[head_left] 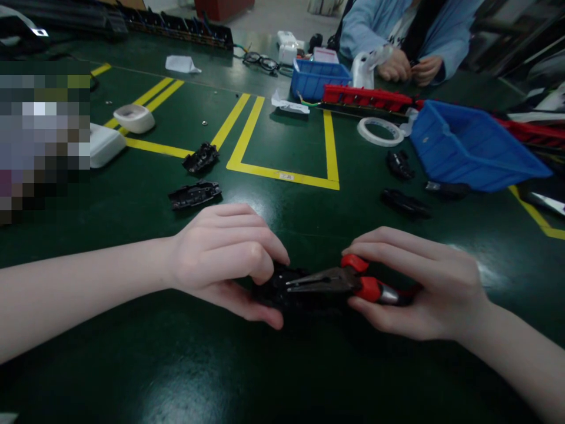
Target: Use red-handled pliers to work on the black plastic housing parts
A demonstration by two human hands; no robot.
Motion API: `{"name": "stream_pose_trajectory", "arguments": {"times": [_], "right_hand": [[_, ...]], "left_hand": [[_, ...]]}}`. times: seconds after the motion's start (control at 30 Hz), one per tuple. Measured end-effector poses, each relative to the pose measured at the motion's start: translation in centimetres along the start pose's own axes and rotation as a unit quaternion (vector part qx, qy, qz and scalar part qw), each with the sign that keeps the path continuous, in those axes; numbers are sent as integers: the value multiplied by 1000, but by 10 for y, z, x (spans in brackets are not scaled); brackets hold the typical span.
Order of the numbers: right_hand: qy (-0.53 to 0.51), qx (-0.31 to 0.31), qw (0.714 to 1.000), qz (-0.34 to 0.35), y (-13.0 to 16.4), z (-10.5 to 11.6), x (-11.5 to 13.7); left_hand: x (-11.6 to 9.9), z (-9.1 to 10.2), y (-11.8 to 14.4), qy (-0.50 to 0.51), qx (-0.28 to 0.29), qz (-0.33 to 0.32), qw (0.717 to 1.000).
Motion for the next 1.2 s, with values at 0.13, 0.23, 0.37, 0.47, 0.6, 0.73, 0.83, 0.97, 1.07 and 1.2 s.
{"name": "stream_pose_trajectory", "arguments": {"times": [0.13, 0.23, 0.37, 0.47, 0.6, 0.73, 0.83, 0.97, 1.07, 1.2], "right_hand": [[9, -4, 1000, 7, 0, -1, 0], [14, -6, 1000, 15, -1, -1, 1], [14, -14, 1000, 22, -2, 1, 2], [20, -15, 1000, 19, -1, 2, 1], [25, -16, 999, 28, -1, 1, 0], [31, -12, 999, 27, -3, 2, 0], [37, -19, 999, 25, -4, 4, 1], [45, -22, 999, 20, -4, 7, 2], [52, -28, 998, 20, -4, 9, 1], [48, -33, 998, 25, -4, 11, -1]], "left_hand": [[0, 0, 0, -9, 10, 2, 1000], [0, 0, 0, -15, 17, 2, 1000], [0, 0, -1, -25, 18, -5, 1000], [-1, 0, -2, -37, 16, -12, 999], [-2, -2, -2, -54, 18, -20, 998], [-2, -3, -3, -63, 15, -11, 998], [-2, -4, -4, -71, 9, -8, 997], [-5, -4, -5, -98, 11, -19, 995], [-5, -2, -4, -111, 4, -2, 994], [-1, 0, -3, -101, 17, 20, 995]]}}
Point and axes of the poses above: each hand's wrist, its own y-axis away from the middle knuckle, its own z-axis out of the back of the hand, x = y × z, the point moved 4 cm from there along -y, towards the middle knuckle, and after that the axes turned 15 degrees about y, right-handed, at the moved point
